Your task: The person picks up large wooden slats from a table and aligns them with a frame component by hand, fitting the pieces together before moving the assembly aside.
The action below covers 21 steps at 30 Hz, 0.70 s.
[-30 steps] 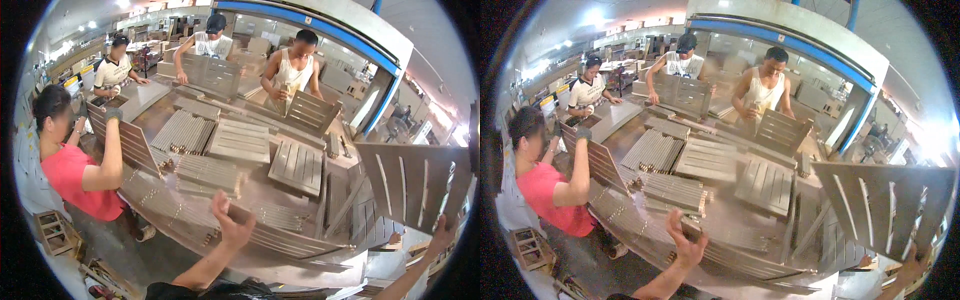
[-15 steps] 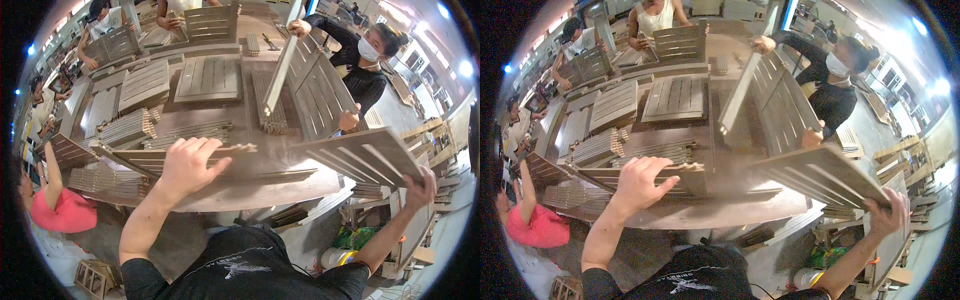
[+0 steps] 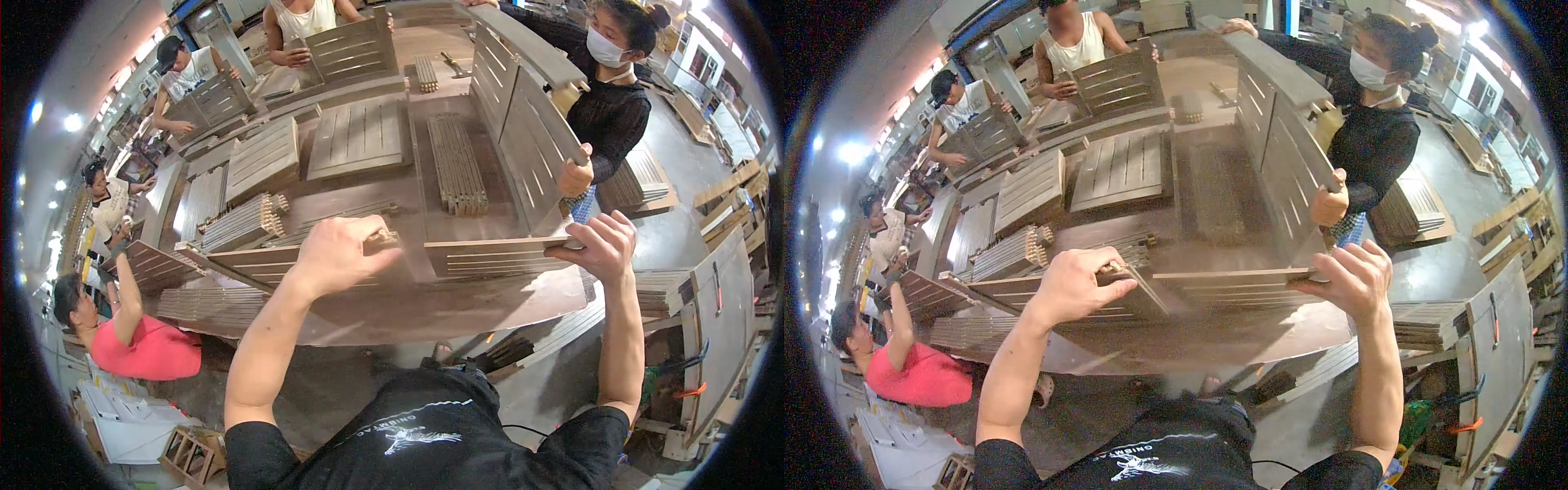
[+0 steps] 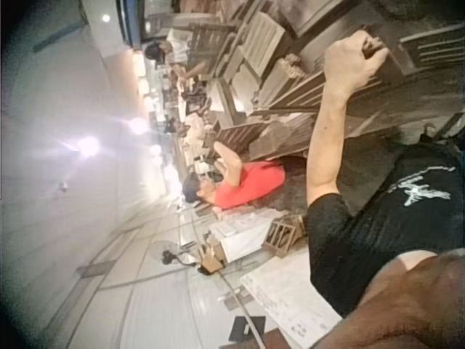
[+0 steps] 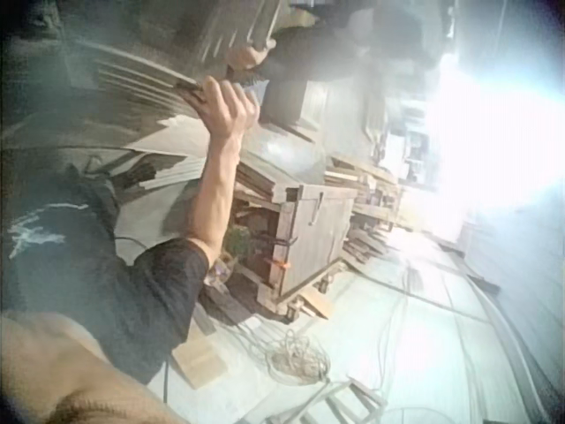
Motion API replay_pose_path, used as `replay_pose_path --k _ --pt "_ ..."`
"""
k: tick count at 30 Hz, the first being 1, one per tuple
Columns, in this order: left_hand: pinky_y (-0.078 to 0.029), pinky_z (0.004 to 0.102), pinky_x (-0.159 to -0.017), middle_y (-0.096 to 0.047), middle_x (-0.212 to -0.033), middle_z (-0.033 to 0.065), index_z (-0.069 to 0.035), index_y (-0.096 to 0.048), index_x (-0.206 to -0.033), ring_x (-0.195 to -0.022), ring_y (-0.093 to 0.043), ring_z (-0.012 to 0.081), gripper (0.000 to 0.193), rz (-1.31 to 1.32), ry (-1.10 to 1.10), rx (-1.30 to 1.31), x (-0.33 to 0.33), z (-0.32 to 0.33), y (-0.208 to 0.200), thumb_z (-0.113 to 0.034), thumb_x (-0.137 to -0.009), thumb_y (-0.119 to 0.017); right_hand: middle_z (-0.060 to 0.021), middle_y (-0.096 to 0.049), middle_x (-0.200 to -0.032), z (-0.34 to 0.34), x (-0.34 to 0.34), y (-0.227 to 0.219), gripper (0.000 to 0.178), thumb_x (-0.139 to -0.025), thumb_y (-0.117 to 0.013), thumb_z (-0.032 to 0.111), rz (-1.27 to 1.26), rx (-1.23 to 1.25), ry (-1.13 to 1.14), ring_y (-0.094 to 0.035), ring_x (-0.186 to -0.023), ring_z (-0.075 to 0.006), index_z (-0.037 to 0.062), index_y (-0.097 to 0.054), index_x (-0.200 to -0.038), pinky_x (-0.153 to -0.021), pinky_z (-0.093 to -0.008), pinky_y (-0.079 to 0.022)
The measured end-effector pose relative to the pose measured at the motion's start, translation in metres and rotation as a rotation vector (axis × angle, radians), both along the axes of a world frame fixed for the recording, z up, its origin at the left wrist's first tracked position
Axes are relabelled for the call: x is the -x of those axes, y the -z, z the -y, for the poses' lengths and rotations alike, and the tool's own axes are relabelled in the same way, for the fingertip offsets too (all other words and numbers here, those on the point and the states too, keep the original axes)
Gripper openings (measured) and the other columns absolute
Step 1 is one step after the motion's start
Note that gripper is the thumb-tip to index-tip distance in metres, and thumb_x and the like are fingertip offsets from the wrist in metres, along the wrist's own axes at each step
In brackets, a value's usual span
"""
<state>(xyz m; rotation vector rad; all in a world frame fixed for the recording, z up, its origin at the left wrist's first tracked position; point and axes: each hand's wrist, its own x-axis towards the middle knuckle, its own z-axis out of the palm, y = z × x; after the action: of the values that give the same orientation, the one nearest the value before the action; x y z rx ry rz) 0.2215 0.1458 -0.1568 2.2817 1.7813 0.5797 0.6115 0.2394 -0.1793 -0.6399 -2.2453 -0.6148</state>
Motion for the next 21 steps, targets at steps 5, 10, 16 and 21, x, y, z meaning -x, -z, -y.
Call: replay_pose_path --k 5,10,16,21 --pt "-0.049 0.0377 -0.061 -0.066 -0.074 0.0124 -0.009 -0.065 -0.082 -0.069 -0.064 0.032 0.03 -0.022 -0.017 -0.041 0.004 0.0 0.002 -0.037 -0.079 -0.074 0.0054 -0.047 -0.054 -0.01 0.011 -0.001 0.043 -0.055 -0.084 0.045 0.0 0.03 -0.035 -0.046 -0.049 -0.0118 0.0131 -0.06 -0.07 -0.048 -0.0295 -0.033" --pt "-0.049 0.0381 -0.062 -0.066 -0.075 0.0121 -0.009 -0.065 -0.083 -0.07 -0.064 0.0318 0.03 -0.037 -0.054 0.005 0.005 0.001 0.0 -0.037 -0.078 -0.074 0.0057 -0.046 -0.054 -0.006 0.012 -0.006 0.042 -0.054 -0.084 0.045 0.012 0.037 -0.022 -0.047 -0.049 -0.0118 0.0139 -0.059 -0.069 -0.049 -0.0295 -0.034" --pt "-0.05 0.0376 -0.063 -0.066 -0.076 0.0119 -0.009 -0.066 -0.084 -0.071 -0.065 0.0312 0.03 -0.003 -0.043 -0.013 0.0 0.002 -0.001 -0.036 -0.077 -0.075 0.0033 -0.045 -0.053 -0.017 0.014 -0.001 0.047 -0.053 -0.085 0.047 0.049 0.037 -0.09 -0.045 -0.047 -0.0134 0.0126 -0.061 -0.075 -0.049 -0.0299 -0.034" --pt "-0.05 0.0364 -0.063 -0.066 -0.076 0.0117 -0.008 -0.065 -0.086 -0.07 -0.065 0.03 0.03 -0.024 -0.02 -0.022 -0.004 0.004 -0.001 -0.035 -0.077 -0.076 0.0025 -0.053 -0.059 -0.025 0.01 0.0 0.043 -0.058 -0.085 0.044 0.034 0.122 -0.034 -0.053 -0.054 -0.017 0.0142 -0.06 -0.074 -0.053 -0.0321 -0.038"
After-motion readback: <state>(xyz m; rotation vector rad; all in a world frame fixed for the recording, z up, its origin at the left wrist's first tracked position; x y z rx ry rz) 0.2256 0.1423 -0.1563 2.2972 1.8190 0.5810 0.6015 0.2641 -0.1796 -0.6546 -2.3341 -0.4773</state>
